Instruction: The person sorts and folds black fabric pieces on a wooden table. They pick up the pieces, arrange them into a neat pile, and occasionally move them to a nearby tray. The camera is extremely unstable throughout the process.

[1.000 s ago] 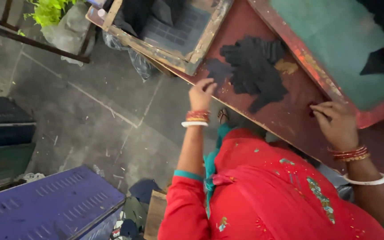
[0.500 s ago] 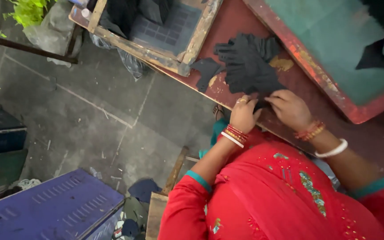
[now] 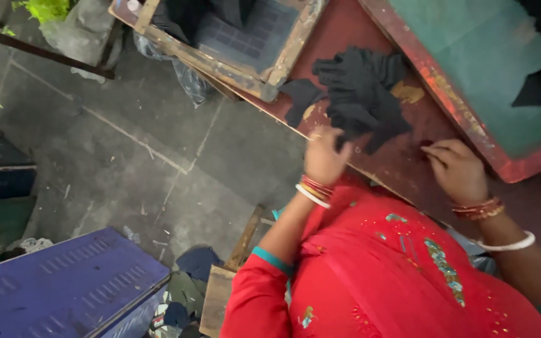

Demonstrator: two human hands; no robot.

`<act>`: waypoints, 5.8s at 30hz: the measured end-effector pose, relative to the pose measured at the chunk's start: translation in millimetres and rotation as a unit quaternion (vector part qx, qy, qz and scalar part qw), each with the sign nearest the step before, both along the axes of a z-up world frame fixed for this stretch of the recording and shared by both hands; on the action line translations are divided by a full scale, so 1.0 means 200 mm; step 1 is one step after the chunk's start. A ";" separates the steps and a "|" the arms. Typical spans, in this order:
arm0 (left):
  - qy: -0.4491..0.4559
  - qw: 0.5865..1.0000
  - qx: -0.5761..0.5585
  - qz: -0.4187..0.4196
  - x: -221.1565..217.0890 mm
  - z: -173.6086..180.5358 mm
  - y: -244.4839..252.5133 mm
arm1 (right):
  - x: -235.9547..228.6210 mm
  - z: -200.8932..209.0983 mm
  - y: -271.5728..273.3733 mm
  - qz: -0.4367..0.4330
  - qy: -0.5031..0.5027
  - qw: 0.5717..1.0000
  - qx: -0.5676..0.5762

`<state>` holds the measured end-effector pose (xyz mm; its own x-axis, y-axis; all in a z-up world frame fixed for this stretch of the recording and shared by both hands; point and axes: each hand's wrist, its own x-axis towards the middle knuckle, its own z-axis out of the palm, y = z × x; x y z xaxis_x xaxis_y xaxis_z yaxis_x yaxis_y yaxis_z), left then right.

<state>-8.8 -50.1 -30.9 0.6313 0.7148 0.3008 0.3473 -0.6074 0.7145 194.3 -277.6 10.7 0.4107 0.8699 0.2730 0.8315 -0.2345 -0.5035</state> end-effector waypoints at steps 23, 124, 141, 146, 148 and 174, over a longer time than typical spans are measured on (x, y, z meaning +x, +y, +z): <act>0.105 0.979 -0.045 -0.170 0.23 -0.07 -0.22 | -0.04 -0.13 0.28 0.053 -0.028 0.998 -0.016; 0.021 0.974 0.039 -0.220 0.26 -0.08 -0.18 | -0.02 0.10 0.11 -0.033 0.047 0.997 0.057; 0.049 0.984 -0.010 -0.169 0.30 -0.09 -0.22 | 0.03 -0.13 0.24 0.060 -0.029 0.998 -0.022; 0.098 0.982 -0.079 -0.144 0.33 -0.03 -0.20 | 0.13 -0.17 0.42 0.067 -0.075 0.995 0.004; 0.106 0.983 -0.066 -0.132 0.33 -0.07 -0.22 | 0.13 -0.16 0.45 0.070 -0.046 0.997 0.001; 0.057 0.994 0.071 0.063 0.01 0.18 0.47 | 0.13 -0.03 0.01 -0.064 0.015 0.998 0.019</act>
<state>-6.7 44.1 4.5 0.5762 0.7453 0.3354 0.5009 -0.6463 0.5757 220.6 -274.6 5.0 0.5262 0.7989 0.2912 0.7802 -0.3174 -0.5391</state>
